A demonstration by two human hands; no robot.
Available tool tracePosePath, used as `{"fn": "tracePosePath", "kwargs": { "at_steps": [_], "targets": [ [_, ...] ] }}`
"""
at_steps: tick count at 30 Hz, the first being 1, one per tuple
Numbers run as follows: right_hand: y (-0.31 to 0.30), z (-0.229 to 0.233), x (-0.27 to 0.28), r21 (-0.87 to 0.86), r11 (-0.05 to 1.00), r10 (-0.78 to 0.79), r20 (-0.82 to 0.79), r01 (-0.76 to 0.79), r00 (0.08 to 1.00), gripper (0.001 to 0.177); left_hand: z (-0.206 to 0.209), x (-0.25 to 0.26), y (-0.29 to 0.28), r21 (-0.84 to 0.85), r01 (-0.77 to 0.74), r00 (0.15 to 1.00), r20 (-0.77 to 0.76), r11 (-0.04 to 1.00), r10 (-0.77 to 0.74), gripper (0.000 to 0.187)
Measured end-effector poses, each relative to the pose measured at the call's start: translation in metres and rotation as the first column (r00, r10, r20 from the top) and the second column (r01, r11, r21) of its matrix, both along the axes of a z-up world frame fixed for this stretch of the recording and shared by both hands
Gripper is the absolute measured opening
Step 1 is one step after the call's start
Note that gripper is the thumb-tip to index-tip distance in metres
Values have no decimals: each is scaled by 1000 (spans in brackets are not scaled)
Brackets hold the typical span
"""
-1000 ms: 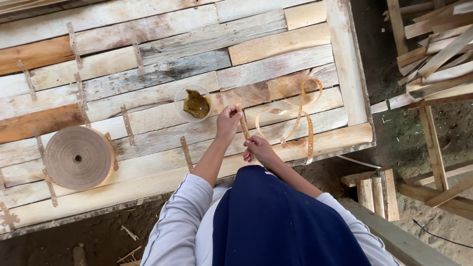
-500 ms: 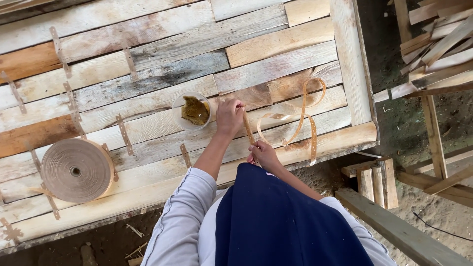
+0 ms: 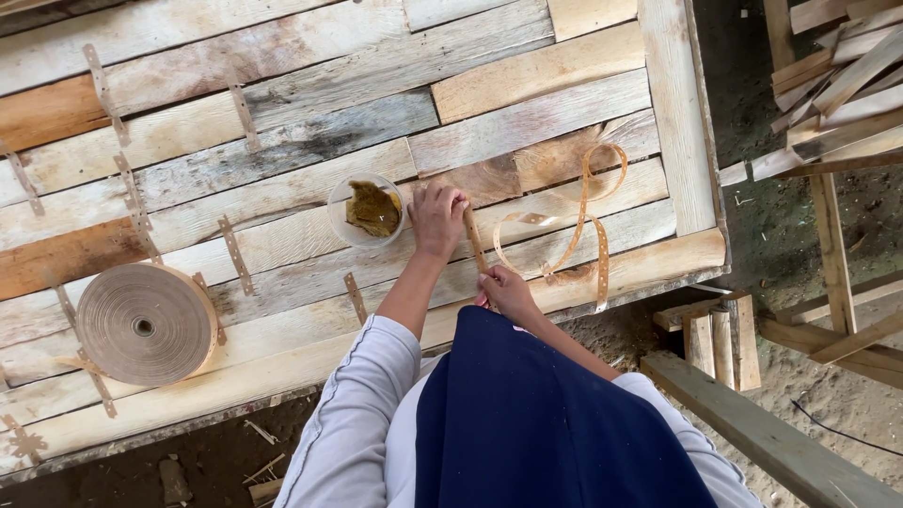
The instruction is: The person repeatedly applies short strips of adhesive tape across the gaps between wooden planks on a workbench. They tear tape from a roll, press it onto the wood, and smooth it down with their fingers. The process is repeated multiple times across different sections of the bench.
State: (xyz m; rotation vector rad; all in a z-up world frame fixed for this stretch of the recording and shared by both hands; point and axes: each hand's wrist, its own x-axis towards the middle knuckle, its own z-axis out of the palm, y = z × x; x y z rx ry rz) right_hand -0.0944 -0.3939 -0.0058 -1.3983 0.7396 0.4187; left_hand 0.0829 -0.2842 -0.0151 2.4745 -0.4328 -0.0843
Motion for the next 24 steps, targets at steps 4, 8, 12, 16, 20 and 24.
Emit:
{"fn": "tracePosePath", "kwargs": {
  "at_steps": [4,8,12,16,20,24],
  "targets": [
    [-1,0,1,-9,1000,3,11,-3,1000,22,6,-1,-2,18,-11,1000,0,1000,11,18],
    [-1,8,4,-5,1000,7,-39,-7,999,27,14,-1,-5,45,-34,994,-106,998,39,33],
    [-1,19,7,-2,1000,-5,-51,4,999,37,15,-5,-7,-72,-53,992,-119,996,44,30],
    [1,26,9,4,1000,0,-70,0,998,36,-4,-18,4,-250,65,962,271,966,5,13],
    [6,29,11,-11,999,-40,-91,39,995,35,24,-39,16,9,214,939,273,977,-208,36],
    [8,34,14,-57,998,-25,-101,19,995,34,27,-41,19,266,248,948,131,931,-290,47]
  ]
}}
